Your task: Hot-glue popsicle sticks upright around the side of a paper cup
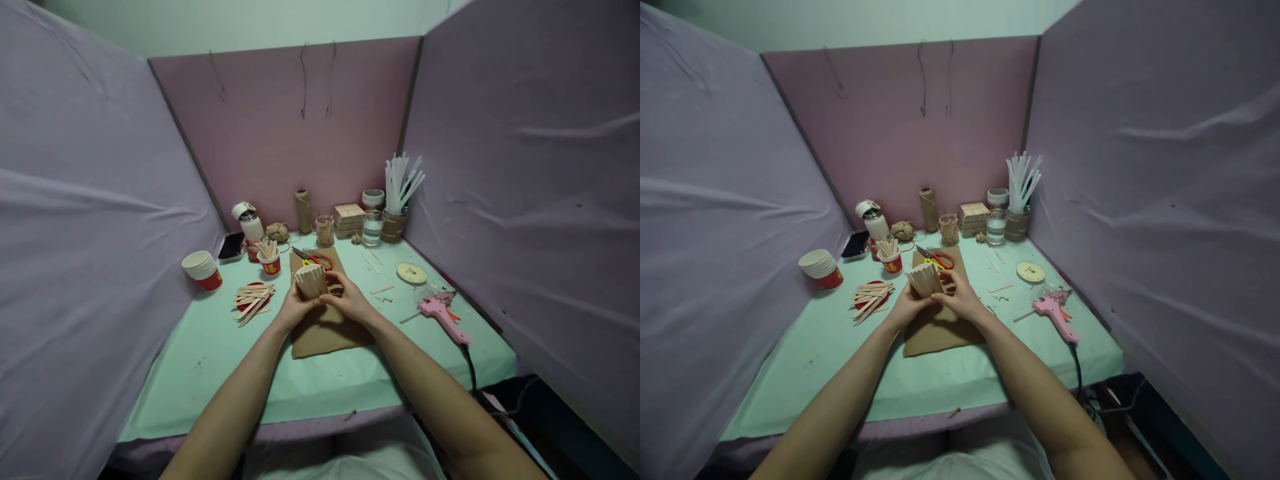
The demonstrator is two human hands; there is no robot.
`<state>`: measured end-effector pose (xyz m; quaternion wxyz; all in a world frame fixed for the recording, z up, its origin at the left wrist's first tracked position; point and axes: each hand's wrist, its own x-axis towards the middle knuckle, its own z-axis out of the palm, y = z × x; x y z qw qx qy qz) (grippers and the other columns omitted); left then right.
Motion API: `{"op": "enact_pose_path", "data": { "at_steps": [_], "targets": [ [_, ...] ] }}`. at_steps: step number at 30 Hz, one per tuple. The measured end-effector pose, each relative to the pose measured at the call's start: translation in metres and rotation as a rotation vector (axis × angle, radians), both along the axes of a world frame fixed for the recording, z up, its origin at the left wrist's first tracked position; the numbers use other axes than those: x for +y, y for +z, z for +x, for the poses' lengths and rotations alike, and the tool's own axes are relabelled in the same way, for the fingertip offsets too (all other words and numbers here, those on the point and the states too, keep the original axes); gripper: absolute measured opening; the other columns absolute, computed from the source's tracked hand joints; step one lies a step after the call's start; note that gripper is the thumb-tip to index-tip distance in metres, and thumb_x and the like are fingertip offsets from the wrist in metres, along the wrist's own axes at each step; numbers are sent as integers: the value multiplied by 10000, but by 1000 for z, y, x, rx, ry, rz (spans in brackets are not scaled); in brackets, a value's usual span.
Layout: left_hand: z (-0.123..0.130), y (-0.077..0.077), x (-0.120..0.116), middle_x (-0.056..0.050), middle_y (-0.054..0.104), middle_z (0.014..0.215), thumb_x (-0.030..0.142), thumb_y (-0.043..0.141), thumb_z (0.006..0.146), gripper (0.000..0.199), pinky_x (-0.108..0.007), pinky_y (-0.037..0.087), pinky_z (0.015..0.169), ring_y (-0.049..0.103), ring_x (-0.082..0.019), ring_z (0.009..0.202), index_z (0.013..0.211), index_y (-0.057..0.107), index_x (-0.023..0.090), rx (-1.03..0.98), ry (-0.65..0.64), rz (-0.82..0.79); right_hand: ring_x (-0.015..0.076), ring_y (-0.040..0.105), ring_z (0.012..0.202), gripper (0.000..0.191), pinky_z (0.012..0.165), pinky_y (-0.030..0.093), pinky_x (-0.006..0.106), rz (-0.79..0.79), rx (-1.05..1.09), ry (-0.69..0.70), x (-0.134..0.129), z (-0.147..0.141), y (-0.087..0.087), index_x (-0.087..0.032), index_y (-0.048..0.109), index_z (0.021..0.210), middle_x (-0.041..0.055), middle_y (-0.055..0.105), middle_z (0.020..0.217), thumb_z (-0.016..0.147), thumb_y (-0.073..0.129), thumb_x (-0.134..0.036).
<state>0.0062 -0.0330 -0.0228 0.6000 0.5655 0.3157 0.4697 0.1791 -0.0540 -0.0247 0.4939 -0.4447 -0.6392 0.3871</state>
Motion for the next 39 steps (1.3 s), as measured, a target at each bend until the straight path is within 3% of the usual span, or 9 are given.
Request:
{"op": "enact_pose_path", "data": {
  "at_steps": [5, 7, 12, 16, 20, 24, 30, 39],
  "targets": [
    [3, -5, 0, -125, 606, 1215, 293, 909, 485, 847, -416, 443, 997, 575, -293, 1142, 1197, 461, 189, 136, 243, 102, 232, 575, 1073, 642, 855, 527, 394, 44, -16, 1, -2, -2, 0, -201, 505, 1268, 114, 586, 1213, 711, 777, -366],
    [6, -9, 1, -120, 605, 1196, 284, 910, 470, 853, -418, 441, 996, 584, -286, 1119, 1183, 451, 192, 172, 264, 118, 237, 578, 1079, 675, 846, 536, 389, 53, -2, 34, -2, -4, 0, -201, 476, 1301, 111, 593, 1197, 714, 774, -347],
    [13, -14, 0, -137, 598, 1237, 265, 892, 513, 823, -436, 418, 1026, 580, -283, 1141, 1211, 464, 184, 161, 224, 91, 243, 600, 1087, 715, 878, 540, 396, 62, 36, 70, -3, -9, 0, -198, 446, 1329, 106, 601, 1212, 700, 776, -281],
    [14, -16, -1, -157, 583, 1286, 252, 873, 559, 856, -441, 417, 1041, 567, -289, 1182, 1281, 420, 175, 143, 154, 47, 238, 619, 1075, 604, 888, 537, 396, 35, 49, 25, -4, -10, 2, -217, 486, 1296, 89, 627, 1198, 749, 729, -297],
    [10, -11, -2, -147, 576, 1321, 260, 839, 628, 777, -447, 390, 1080, 552, -281, 1221, 1292, 443, 173, 106, -8, -45, 229, 642, 998, 516, 859, 539, 394, -26, 37, -55, -5, -7, 4, -215, 520, 1266, 90, 649, 1185, 799, 677, -367],
    [6, -4, -4, -139, 613, 1278, 308, 790, 711, 630, -442, 411, 1071, 594, -256, 1175, 1250, 492, 174, -92, -175, -215, 226, 638, 973, 471, 860, 531, 393, -57, 65, -101, -3, -3, 4, -191, 560, 1223, 94, 665, 1144, 827, 628, -438],
    [1, 2, -4, -141, 659, 1196, 372, 797, 707, 548, -463, 469, 1015, 657, -261, 1062, 1157, 564, 166, -182, -215, -315, 229, 625, 989, 445, 776, 561, 363, -78, 135, -121, 0, 0, -2, -210, 620, 1170, 87, 656, 1159, 857, 554, -519],
    [-5, 4, -2, -116, 666, 1205, 379, 780, 721, 516, -415, 465, 1031, 651, -237, 1074, 1157, 593, 177, -255, -203, -369, 221, 639, 998, 424, 729, 569, 326, -65, 141, -101, -2, 0, 1, -231, 622, 1135, 63, 678, 1095, 869, 532, -550]
  ]
}}
